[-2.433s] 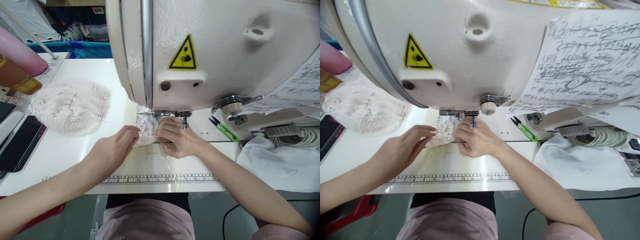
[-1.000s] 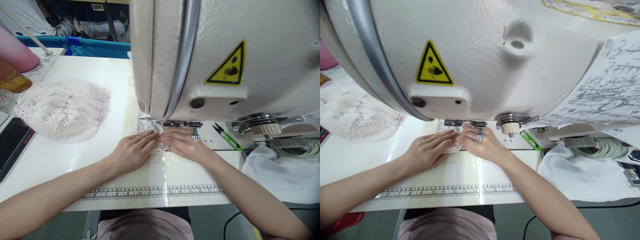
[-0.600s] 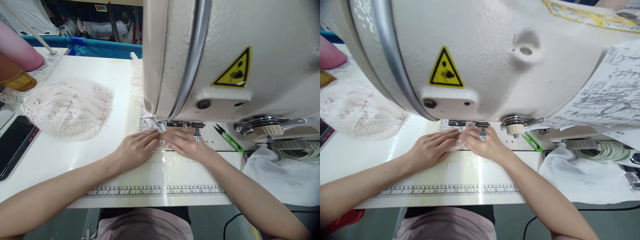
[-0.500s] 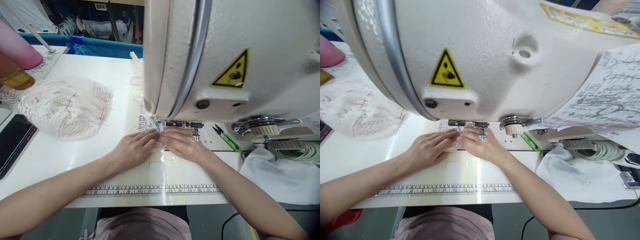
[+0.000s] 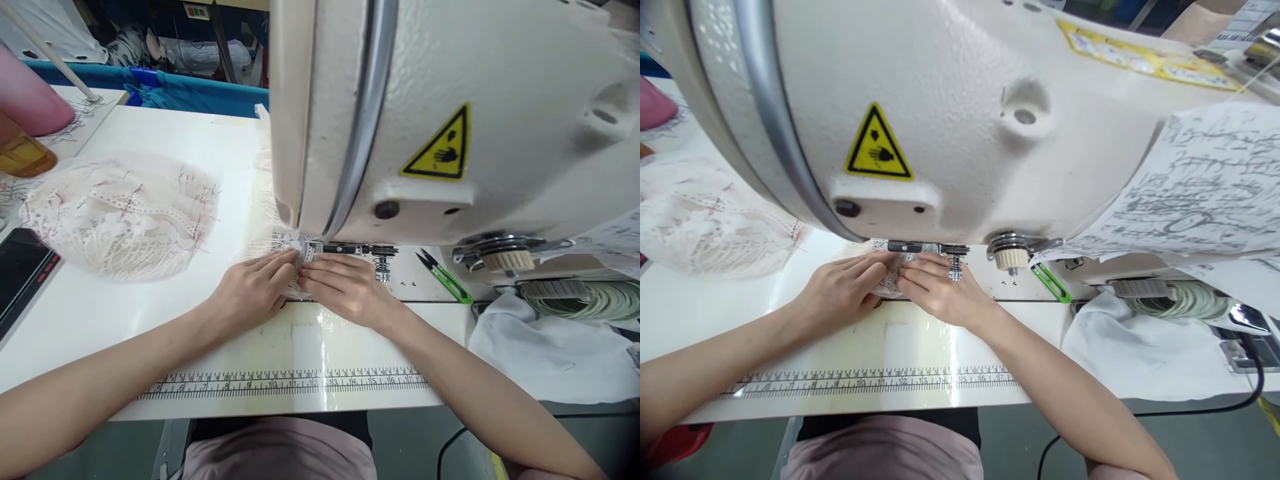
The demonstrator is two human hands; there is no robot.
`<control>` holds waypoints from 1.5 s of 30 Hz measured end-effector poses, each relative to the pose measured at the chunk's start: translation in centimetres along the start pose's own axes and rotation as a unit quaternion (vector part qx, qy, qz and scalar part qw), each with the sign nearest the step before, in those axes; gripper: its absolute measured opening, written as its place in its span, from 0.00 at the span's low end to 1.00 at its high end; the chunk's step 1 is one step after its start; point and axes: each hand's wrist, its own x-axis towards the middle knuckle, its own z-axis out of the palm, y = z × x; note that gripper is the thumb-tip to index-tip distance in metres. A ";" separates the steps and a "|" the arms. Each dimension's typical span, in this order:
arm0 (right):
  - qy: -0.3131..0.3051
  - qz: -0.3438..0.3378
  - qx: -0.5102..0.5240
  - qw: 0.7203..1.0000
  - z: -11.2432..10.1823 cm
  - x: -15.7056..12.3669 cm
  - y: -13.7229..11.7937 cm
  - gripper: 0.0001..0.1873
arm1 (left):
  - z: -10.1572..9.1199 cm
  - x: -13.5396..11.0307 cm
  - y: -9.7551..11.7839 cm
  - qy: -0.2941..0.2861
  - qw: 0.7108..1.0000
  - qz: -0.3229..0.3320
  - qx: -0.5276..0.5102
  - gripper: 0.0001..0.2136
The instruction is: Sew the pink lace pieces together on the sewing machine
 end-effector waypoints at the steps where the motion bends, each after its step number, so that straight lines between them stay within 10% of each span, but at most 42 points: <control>1: -0.007 0.009 0.001 1.000 0.0 -0.1 0.0 0.12 | 0.0 0.0 0.0 -0.002 1.000 -0.002 -0.001 0.13; 45: 0.028 0.172 0.017 0.985 -0.5 0.3 1.4 0.09 | 0.9 0.0 -0.2 -0.052 0.999 -0.003 0.015 0.18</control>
